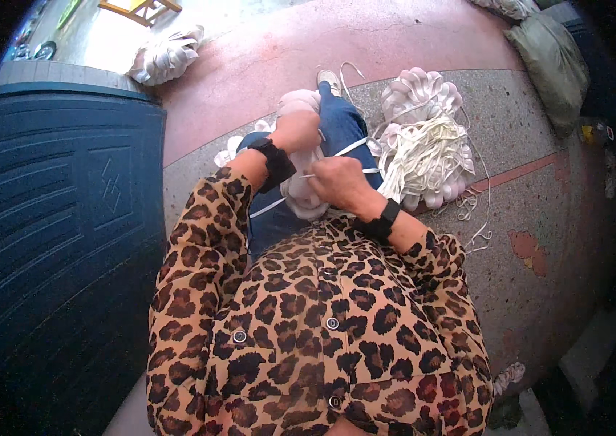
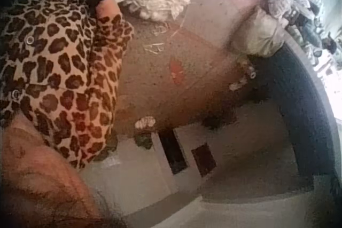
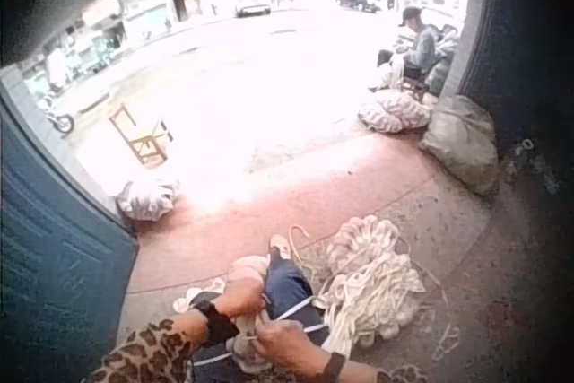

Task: Lacing a pair of white sneakers while sitting down.

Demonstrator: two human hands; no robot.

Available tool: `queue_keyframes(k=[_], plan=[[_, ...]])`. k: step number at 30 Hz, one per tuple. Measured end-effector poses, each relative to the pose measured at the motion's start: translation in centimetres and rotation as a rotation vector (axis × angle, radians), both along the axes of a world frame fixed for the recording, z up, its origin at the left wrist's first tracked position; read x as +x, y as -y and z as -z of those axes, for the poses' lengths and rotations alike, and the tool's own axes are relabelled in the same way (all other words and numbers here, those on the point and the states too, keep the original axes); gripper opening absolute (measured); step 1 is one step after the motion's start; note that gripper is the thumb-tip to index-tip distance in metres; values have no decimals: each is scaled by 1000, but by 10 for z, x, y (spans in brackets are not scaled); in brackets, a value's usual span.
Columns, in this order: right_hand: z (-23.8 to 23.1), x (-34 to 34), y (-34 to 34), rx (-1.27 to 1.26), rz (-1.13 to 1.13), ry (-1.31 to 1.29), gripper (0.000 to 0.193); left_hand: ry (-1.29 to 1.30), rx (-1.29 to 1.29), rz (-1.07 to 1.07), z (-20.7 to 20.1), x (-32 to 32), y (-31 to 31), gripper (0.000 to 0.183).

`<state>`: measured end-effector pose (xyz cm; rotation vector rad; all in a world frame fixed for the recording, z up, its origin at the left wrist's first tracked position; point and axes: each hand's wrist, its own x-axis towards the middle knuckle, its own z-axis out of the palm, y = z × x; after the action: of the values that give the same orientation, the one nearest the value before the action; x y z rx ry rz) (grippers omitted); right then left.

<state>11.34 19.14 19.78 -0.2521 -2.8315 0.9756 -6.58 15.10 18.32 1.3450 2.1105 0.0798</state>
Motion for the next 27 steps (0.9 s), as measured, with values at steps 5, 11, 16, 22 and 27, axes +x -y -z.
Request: queue_keyframes(k=[5,11,16,22,27], plan=[[-9,9,-45,-89,310,93,27,327,286,-329,8,-14,27,35],[-12,-5,-50,-199,337,24,25,676,230,-677,-15,-11,105,34],[-1,-52,-18,-174,74,89,28,464,346,-693,-14,2,121,31],[20,-80,-28,-175,37,235,31,169,455,-446,-9,2,120,27],[29,-80,-27,-308,144,229,33,24,399,-406,-8,2,110,27]])
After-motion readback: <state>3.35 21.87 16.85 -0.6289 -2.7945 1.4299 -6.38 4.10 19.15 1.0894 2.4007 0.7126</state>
